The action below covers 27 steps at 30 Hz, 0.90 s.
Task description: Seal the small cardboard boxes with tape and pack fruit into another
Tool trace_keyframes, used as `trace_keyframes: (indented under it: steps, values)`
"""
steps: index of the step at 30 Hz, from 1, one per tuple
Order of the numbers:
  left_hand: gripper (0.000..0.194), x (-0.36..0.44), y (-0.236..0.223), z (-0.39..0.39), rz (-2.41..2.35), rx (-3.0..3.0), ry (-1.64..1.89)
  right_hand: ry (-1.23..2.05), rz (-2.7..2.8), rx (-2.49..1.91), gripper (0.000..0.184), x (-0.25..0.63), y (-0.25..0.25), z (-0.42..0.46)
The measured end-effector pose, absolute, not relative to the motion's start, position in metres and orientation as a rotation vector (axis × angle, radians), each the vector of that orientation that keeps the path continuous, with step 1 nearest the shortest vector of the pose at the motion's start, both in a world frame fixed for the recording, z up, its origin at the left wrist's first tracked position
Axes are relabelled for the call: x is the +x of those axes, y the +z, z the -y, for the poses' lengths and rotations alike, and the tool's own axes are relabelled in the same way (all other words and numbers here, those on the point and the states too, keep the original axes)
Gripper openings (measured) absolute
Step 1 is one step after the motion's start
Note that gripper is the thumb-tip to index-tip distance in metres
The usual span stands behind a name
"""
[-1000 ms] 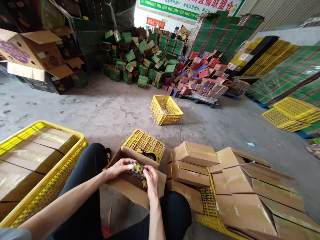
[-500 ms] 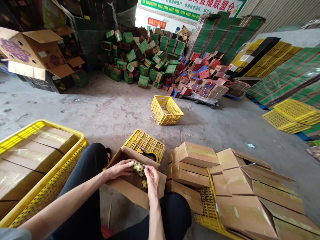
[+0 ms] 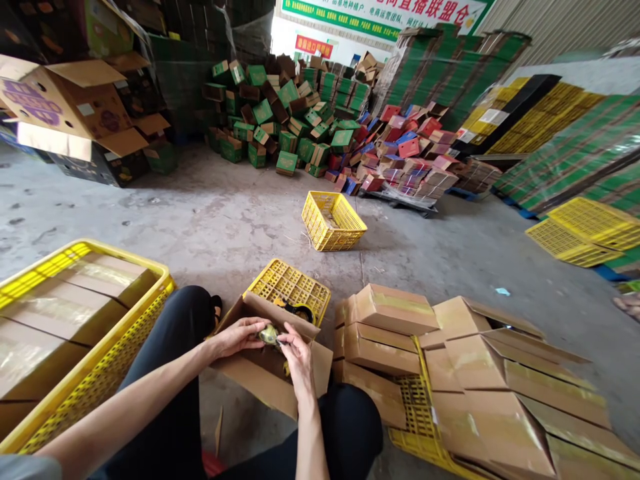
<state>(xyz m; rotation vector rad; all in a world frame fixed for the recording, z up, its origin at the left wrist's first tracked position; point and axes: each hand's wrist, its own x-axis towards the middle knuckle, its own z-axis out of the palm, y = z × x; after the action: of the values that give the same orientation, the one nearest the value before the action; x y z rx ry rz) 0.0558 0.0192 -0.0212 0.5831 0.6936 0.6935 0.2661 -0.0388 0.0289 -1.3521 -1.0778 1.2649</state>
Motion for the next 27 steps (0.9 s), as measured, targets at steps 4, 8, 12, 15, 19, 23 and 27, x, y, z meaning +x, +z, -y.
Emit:
trace_keyframes:
  steps: [4, 8, 12, 15, 19, 23, 27]
  values:
    - [0.059, 0.055, -0.019, -0.018, -0.632, 0.591, 0.780, 1.253, 0.893, -1.382, 0.047, 0.275, 0.018, 0.037]
    - [0.083, 0.055, -0.014, -0.014, -0.565, 0.623, 0.791, 1.301, 0.600, -1.468, 0.065, 0.276, 0.011, 0.039]
    - [0.104, 0.057, -0.011, -0.011, -0.514, 0.654, 0.794, 1.425, 0.611, -1.465, 0.066, 0.270, 0.013, 0.042]
    - [0.113, 0.059, -0.011, -0.010, -0.489, 0.685, 0.812, 1.441, 0.669, -1.451, 0.057, 0.266, 0.015, 0.042]
    - [0.103, 0.061, -0.013, -0.012, -0.483, 0.722, 0.810, 1.401, 0.679, -1.458, 0.058, 0.266, 0.015, 0.040]
    - [0.083, 0.062, -0.017, -0.014, -0.485, 0.741, 0.781, 1.361, 0.685, -1.468, 0.059, 0.268, 0.012, 0.039]
    - [0.064, 0.061, -0.016, -0.015, -0.498, 0.794, 0.758, 1.334, 0.715, -1.488, 0.057, 0.270, 0.009, 0.038]
